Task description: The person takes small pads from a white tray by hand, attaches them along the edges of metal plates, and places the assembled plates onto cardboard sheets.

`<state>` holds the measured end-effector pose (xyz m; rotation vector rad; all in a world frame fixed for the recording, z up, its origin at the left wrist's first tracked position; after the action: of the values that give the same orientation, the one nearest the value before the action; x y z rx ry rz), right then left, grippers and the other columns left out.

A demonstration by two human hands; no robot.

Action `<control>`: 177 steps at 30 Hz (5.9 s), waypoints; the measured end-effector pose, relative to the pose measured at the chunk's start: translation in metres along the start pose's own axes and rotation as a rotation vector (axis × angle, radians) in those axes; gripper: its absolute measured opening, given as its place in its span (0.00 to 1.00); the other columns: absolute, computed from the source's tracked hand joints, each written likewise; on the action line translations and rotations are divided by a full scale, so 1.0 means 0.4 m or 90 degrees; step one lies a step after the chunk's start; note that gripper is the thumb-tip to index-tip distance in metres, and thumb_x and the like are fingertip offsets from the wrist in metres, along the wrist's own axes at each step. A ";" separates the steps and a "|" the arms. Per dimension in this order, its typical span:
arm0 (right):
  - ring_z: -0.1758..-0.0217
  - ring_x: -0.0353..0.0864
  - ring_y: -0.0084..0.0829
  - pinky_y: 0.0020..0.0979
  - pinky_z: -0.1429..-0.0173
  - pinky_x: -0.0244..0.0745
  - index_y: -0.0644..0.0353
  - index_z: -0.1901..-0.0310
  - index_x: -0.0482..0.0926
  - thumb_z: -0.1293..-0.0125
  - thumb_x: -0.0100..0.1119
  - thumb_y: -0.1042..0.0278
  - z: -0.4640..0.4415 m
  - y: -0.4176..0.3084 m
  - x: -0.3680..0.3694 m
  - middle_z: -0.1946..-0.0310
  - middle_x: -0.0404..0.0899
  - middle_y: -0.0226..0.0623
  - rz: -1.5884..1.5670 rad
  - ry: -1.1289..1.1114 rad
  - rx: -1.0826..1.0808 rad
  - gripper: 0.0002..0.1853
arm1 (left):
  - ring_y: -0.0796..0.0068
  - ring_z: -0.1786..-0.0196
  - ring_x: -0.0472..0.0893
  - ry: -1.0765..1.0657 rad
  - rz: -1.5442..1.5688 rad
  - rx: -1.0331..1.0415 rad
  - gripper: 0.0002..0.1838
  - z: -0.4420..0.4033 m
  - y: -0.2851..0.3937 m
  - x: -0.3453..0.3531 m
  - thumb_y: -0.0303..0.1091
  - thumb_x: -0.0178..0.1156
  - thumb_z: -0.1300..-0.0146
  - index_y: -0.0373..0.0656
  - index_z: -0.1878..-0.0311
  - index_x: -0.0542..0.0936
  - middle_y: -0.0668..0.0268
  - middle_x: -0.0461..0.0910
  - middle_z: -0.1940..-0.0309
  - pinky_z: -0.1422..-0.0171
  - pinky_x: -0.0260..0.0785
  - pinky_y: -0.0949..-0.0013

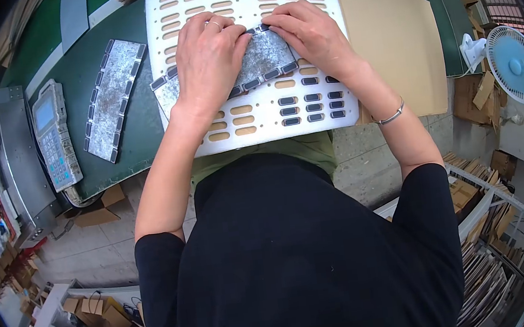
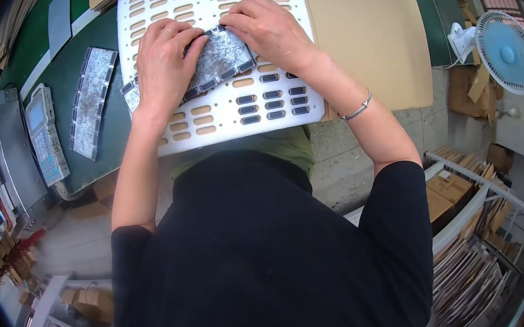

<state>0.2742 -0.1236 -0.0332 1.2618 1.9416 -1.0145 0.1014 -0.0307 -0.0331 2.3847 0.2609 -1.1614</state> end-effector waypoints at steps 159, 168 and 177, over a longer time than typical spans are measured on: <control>0.56 0.81 0.35 0.37 0.50 0.79 0.56 0.61 0.82 0.42 0.68 0.72 -0.110 -0.425 0.229 0.58 0.84 0.30 -0.127 -0.026 -0.096 0.07 | 0.53 0.26 0.73 0.049 0.296 -0.346 0.61 0.426 -0.077 -0.259 0.32 0.79 0.46 0.40 0.16 0.49 0.46 0.71 0.30 0.23 0.63 0.55; 0.57 0.80 0.38 0.38 0.52 0.78 0.58 0.63 0.83 0.40 0.71 0.73 -0.120 -0.426 0.232 0.60 0.84 0.31 -0.162 -0.021 -0.040 0.06 | 0.52 0.27 0.73 0.046 0.285 -0.320 0.59 0.429 -0.078 -0.260 0.32 0.79 0.45 0.39 0.16 0.51 0.45 0.69 0.30 0.23 0.65 0.53; 0.58 0.80 0.41 0.40 0.52 0.76 0.56 0.60 0.83 0.39 0.68 0.75 -0.117 -0.409 0.253 0.61 0.84 0.33 -0.209 -0.009 -0.036 0.07 | 0.52 0.27 0.72 0.020 0.302 -0.337 0.54 0.428 -0.089 -0.255 0.33 0.79 0.45 0.38 0.18 0.58 0.51 0.72 0.30 0.22 0.63 0.56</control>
<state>0.0819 -0.0785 -0.0457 0.9187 2.1963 -1.1137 -0.0935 -0.0802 -0.0557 1.8569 0.0024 -0.7222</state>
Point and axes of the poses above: each hand's wrist, its own z-axis away from the middle knuckle, its own x-axis out of the palm, y = z × x, the point moved 3 cm from there along -z, towards the middle knuckle
